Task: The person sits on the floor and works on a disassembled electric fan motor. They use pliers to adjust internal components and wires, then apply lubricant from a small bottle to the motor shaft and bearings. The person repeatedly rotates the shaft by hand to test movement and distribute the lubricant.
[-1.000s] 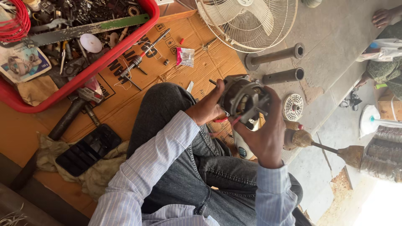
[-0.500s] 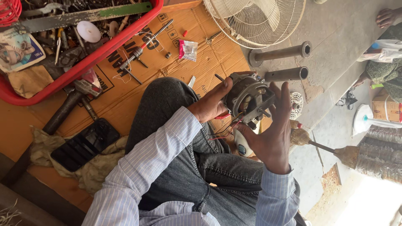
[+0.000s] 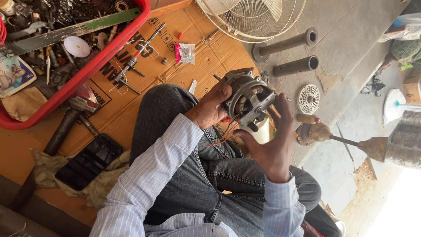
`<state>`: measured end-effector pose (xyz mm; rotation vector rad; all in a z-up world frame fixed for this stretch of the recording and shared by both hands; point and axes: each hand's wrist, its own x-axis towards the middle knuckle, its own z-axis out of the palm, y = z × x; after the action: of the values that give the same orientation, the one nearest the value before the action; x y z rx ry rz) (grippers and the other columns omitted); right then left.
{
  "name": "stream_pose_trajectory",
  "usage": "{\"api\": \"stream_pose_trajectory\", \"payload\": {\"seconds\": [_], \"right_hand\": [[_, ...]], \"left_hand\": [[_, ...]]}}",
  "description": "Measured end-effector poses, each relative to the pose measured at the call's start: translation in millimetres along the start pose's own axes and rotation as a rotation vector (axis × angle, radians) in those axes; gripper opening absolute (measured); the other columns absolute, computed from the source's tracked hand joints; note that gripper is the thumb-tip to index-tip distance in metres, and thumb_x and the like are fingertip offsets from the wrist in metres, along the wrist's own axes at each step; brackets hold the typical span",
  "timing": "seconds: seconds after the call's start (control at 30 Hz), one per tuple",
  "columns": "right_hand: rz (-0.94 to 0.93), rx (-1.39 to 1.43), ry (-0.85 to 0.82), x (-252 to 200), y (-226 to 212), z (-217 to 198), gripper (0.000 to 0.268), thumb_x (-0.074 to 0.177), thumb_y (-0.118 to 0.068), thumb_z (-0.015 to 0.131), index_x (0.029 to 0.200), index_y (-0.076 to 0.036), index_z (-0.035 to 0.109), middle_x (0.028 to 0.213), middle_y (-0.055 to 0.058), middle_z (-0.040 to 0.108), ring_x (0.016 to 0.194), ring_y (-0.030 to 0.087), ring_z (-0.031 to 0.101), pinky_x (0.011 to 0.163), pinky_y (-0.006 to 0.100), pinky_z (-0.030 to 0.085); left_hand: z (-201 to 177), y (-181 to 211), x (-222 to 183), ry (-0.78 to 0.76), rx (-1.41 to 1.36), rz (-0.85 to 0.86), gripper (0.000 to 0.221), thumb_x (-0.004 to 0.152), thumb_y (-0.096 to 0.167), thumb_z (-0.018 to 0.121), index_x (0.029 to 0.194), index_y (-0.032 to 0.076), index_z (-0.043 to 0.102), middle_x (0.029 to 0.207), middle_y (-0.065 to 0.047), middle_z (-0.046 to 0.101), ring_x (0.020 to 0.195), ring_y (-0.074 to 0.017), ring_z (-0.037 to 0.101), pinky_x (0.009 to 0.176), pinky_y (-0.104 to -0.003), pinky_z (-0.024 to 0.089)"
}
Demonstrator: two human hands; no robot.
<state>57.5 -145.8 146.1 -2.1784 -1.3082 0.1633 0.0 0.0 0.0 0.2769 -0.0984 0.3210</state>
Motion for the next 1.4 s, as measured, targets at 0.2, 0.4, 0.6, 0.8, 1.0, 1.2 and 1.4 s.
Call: {"api": "stream_pose_trajectory", "payload": {"seconds": [0.2, 0.4, 0.6, 0.8, 1.0, 1.2, 1.4], "right_hand": [[0.105, 0.311, 0.056, -5, 8, -20, 0.068, 0.100, -0.009, 0.078, 0.155, 0.001, 0.040, 0.161, 0.023, 0.044, 0.155, 0.035, 0.046, 0.125, 0.051, 0.045], [0.185, 0.474, -0.022, 9, 7, -26, 0.085, 0.095, -0.014, 0.079, 0.163, 0.001, 0.030, 0.167, 0.023, 0.037, 0.157, 0.036, 0.043, 0.130, 0.055, 0.046], [0.197, 0.532, -0.073, 11, 8, -32, 0.092, 0.097, -0.014, 0.078, 0.169, -0.001, 0.022, 0.169, 0.020, 0.032, 0.154, 0.035, 0.043, 0.125, 0.049, 0.047], [0.199, 0.598, -0.098, 11, 14, -31, 0.104, 0.093, -0.010, 0.084, 0.171, -0.005, 0.016, 0.168, 0.020, 0.031, 0.154, 0.035, 0.043, 0.125, 0.047, 0.047], [0.132, 0.545, -0.179, 21, 22, -29, 0.101, 0.094, -0.012, 0.083, 0.167, -0.007, 0.014, 0.166, 0.020, 0.037, 0.151, 0.036, 0.050, 0.119, 0.049, 0.050], [0.060, 0.342, -0.329, 40, 31, -37, 0.103, 0.090, 0.000, 0.081, 0.170, -0.007, 0.017, 0.155, 0.020, 0.046, 0.143, 0.034, 0.057, 0.109, 0.046, 0.057], [0.065, 0.167, -0.336, 46, 22, -36, 0.105, 0.085, -0.001, 0.085, 0.168, -0.002, 0.022, 0.152, 0.022, 0.050, 0.137, 0.033, 0.061, 0.112, 0.044, 0.061]], "left_hand": [[1, -4, 5, -0.010, 0.085, 0.021, 0.113, 0.083, 0.063, 0.079, 0.164, 0.009, 0.021, 0.151, -0.017, 0.046, 0.147, -0.0326, 0.045, 0.121, -0.055, 0.045], [10, -2, 7, -0.111, 0.228, 0.035, 0.130, 0.075, 0.070, 0.081, 0.165, 0.014, 0.005, 0.159, -0.024, 0.033, 0.153, -0.0437, 0.033, 0.125, -0.062, 0.037], [13, 3, 1, -0.131, 0.474, 0.054, 0.131, 0.079, 0.076, 0.073, 0.167, 0.014, 0.000, 0.169, -0.026, 0.026, 0.161, -0.0459, 0.021, 0.127, -0.063, 0.028], [13, -1, -2, -0.175, 0.517, 0.112, 0.120, 0.090, 0.080, 0.060, 0.170, 0.014, -0.001, 0.174, -0.026, 0.020, 0.167, -0.0455, 0.014, 0.135, -0.065, 0.022], [11, 0, 4, -0.132, 0.459, 0.104, 0.113, 0.095, 0.083, 0.044, 0.171, 0.014, -0.002, 0.177, -0.022, 0.009, 0.167, -0.0408, 0.007, 0.134, -0.062, 0.019], [16, 2, 15, -0.131, 0.363, 0.106, 0.110, 0.095, 0.080, 0.045, 0.170, 0.013, 0.000, 0.175, -0.022, 0.013, 0.166, -0.0401, 0.010, 0.133, -0.062, 0.020], [16, 0, 14, -0.140, 0.326, 0.087, 0.108, 0.096, 0.078, 0.046, 0.170, 0.013, 0.002, 0.173, -0.022, 0.017, 0.165, -0.0394, 0.013, 0.133, -0.062, 0.022]]}}
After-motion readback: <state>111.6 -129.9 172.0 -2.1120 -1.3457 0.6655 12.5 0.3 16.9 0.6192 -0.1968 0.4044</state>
